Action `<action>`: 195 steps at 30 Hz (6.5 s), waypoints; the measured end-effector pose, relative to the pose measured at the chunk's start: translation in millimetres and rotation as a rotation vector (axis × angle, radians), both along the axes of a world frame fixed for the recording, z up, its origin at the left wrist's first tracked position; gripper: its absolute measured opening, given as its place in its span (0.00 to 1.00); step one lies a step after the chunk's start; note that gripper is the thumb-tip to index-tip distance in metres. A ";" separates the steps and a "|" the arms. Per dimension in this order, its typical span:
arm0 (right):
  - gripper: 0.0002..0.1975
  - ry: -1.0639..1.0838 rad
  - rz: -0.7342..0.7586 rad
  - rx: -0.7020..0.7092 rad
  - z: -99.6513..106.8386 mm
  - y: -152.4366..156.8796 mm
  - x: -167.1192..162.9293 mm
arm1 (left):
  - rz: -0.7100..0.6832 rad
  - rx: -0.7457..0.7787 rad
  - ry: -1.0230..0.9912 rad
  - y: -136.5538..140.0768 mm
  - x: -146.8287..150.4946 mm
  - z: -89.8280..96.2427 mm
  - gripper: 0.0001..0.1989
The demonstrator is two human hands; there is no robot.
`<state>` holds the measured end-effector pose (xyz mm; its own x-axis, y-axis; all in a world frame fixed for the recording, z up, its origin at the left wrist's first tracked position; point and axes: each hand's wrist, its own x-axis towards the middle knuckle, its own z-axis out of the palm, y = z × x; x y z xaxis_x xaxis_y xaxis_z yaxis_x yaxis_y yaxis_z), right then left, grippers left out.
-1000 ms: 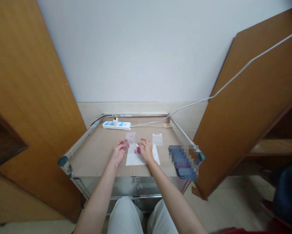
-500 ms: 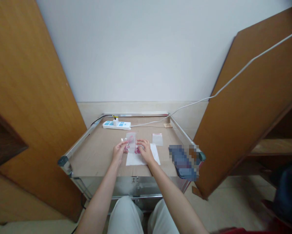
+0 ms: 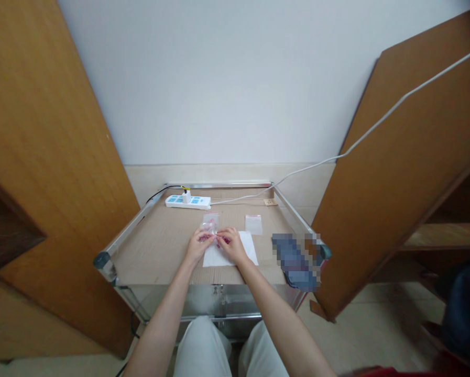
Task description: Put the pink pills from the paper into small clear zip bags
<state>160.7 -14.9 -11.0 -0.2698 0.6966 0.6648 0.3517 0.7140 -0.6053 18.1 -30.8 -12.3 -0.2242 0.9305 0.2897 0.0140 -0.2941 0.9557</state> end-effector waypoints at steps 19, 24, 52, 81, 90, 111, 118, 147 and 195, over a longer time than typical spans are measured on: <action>0.05 -0.133 -0.046 0.008 -0.1 -1.6 -2.8 | 0.029 0.043 0.231 0.0 1.0 -0.1 0.05; 0.06 -0.118 -0.050 -0.005 1.2 -2.7 -1.7 | -0.006 0.019 0.146 0.9 0.9 -2.1 0.05; 0.03 -0.163 -0.062 0.003 4.6 -8.0 -2.1 | -0.004 0.101 0.273 -1.6 4.9 3.2 0.04; 0.04 -0.267 -0.307 0.082 3.5 -6.7 -1.9 | 0.181 0.151 0.500 0.5 2.1 -4.4 0.06; 0.05 -0.205 -0.160 0.040 2.3 -7.8 -1.1 | 0.161 0.112 0.442 3.3 0.5 -6.0 0.06; 0.09 0.170 0.047 -0.172 -7.4 5.4 1.5 | 0.108 -0.069 -0.093 -5.1 0.0 -0.5 0.14; 0.13 0.107 0.078 -0.157 -7.5 5.8 3.5 | 0.093 -0.096 -0.080 -4.5 -0.5 0.1 0.15; 0.09 -0.012 -0.008 -0.127 1.1 1.0 3.6 | -0.139 0.169 0.887 -14.6 -8.1 28.7 0.29; 0.25 0.103 0.074 -0.445 -12.4 12.1 3.8 | -0.292 -0.004 1.492 17.0 16.1 61.0 0.34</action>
<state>164.6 -2.8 -23.4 -0.2775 0.9017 0.3315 0.2314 0.3976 -0.8879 34.3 -13.7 48.7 0.4489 0.8903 0.0760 0.8821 -0.4551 0.1217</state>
